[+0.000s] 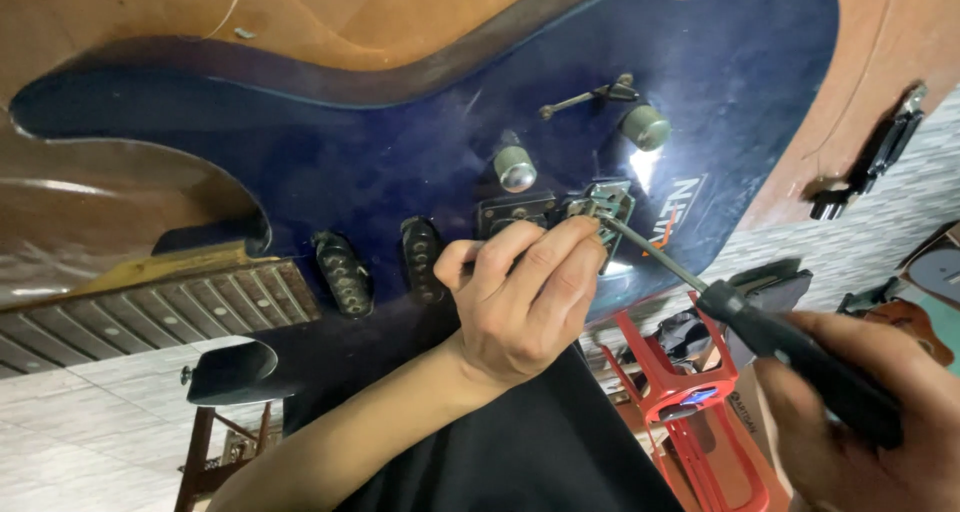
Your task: Reassembling and tightening the bridge of an electric guitar using a screwdriver.
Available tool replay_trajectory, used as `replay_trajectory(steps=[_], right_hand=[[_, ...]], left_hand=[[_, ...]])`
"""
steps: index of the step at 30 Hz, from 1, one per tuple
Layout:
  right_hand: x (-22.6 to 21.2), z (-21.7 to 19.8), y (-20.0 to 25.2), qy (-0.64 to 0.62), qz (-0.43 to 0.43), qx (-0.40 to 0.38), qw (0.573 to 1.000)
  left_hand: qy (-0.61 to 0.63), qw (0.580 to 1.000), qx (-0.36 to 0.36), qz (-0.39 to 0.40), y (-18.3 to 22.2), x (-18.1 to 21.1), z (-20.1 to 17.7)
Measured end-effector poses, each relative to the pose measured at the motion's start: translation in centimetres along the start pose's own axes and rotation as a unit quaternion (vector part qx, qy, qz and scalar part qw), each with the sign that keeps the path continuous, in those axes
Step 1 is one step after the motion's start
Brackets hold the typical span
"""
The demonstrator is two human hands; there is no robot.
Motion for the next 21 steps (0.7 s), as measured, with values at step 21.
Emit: replay_trajectory(steps=[21], right_hand=[[2.9,0.6,0.0,-0.219,-0.295,0.244,0.898]], left_hand=[[-0.026,1.0,-0.009,0.012,-1.2,0.3,0.7]])
Point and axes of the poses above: each hand's wrist, its own y-axis away from the middle knuckle, its own z-axis out of the palm, x = y × z, the point moved 8 cm from there along -y, towards the middle knuckle, and after that the axes turned 6 degrees about z, right-handed, at the moved point
